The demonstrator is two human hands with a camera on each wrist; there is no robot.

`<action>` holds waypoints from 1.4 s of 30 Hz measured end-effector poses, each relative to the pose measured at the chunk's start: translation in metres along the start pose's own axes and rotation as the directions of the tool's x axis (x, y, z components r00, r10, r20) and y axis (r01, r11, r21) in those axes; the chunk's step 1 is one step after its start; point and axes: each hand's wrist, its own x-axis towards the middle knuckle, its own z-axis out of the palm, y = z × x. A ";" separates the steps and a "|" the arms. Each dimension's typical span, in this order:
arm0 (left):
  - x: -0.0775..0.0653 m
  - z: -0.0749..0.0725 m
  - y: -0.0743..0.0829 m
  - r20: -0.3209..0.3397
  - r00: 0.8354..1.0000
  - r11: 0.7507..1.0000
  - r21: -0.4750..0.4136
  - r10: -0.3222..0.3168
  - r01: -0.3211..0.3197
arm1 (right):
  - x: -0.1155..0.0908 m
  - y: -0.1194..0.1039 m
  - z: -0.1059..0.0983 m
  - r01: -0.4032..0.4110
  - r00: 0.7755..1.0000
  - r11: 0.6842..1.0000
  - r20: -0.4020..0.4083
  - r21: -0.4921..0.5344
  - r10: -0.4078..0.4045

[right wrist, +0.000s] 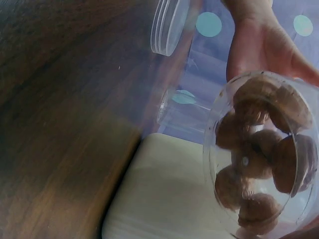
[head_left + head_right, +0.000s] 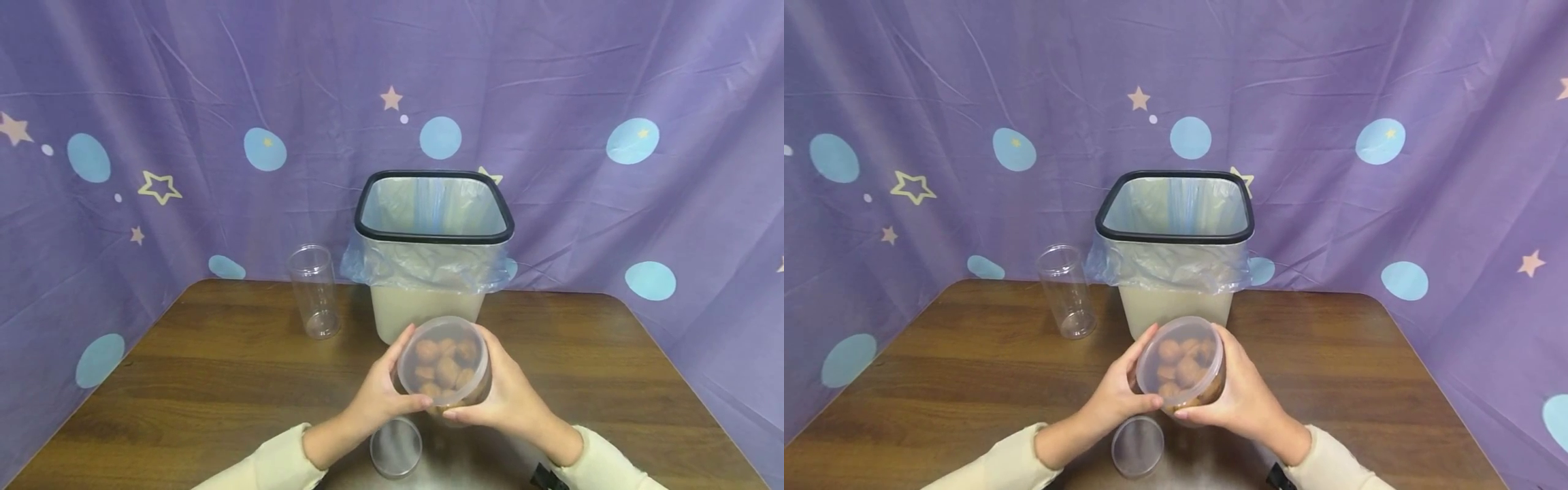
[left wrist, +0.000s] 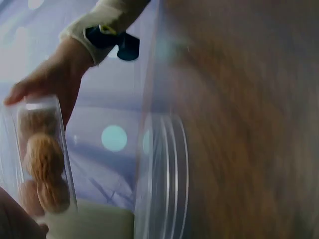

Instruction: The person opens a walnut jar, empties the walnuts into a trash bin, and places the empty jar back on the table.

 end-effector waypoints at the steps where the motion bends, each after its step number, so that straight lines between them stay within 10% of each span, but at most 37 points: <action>1: -0.001 0.002 0.001 -0.019 1.000 1.000 0.009 -0.017 0.017 | 0.000 0.000 0.001 -0.002 1.000 1.000 -0.010 -0.002 0.002; 11: -0.005 0.006 0.004 -0.035 0.992 0.990 0.074 -0.122 0.124 | -0.002 0.000 0.002 -0.029 0.999 0.999 -0.024 -0.027 0.029; 24: 0.002 -0.017 -0.009 0.151 0.989 0.998 -0.069 0.009 0.001 | -0.003 0.007 -0.003 -0.039 0.998 0.998 0.050 0.049 0.037; 36: 0.025 -0.044 -0.023 0.472 0.859 0.980 -0.104 0.197 -0.167 | -0.002 0.005 -0.009 0.060 0.984 0.983 0.154 0.173 -0.087; 42: 0.029 -0.048 -0.021 0.521 0.831 0.980 -0.098 0.197 -0.171 | 0.000 0.005 -0.009 0.074 0.972 0.968 0.200 0.240 -0.124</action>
